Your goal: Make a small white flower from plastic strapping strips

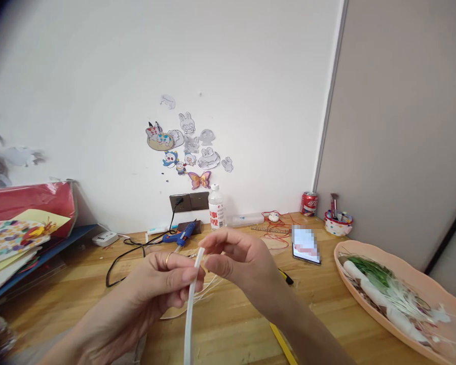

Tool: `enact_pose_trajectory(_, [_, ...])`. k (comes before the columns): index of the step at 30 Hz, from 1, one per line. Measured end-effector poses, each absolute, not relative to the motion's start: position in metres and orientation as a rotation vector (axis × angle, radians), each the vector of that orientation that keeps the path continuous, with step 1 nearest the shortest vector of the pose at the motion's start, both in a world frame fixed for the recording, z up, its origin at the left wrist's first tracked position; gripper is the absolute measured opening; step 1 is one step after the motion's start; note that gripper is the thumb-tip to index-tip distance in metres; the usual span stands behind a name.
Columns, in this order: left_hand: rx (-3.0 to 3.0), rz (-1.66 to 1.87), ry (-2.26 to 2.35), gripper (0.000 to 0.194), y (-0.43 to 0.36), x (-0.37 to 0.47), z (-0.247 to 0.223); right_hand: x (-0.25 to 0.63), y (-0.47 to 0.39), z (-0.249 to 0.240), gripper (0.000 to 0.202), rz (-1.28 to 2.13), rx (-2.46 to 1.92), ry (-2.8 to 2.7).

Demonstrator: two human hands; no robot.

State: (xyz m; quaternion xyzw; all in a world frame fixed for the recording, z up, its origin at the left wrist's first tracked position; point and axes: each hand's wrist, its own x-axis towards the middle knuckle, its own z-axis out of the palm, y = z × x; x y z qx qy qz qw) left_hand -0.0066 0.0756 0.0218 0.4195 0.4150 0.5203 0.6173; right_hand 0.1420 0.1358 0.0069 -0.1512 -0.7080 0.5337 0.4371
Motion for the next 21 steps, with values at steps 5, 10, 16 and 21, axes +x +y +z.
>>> enact_pose_trajectory(5, [0.807, 1.289, 0.757, 0.005, 0.081, -0.013, 0.019, 0.14, 0.132, -0.001, 0.023, 0.437, -0.253, -1.863])
enact_pose_trajectory(10, [0.849, 1.289, 0.705, 0.014, 0.083, -0.015, 0.019, 0.136, 0.127, 0.002, 0.023, 0.009, -0.147, -2.078])
enact_pose_trajectory(16, [0.891, 1.233, 0.719, 0.014, 0.086, -0.016, 0.017, 0.141, 0.13, 0.007, 0.02, -0.009, -0.063, -2.144])
enact_pose_trajectory(21, [0.9, 1.177, 0.729, 0.009, 0.084, -0.019, 0.018, 0.148, 0.131, 0.01, 0.019, -0.021, 0.028, -2.152])
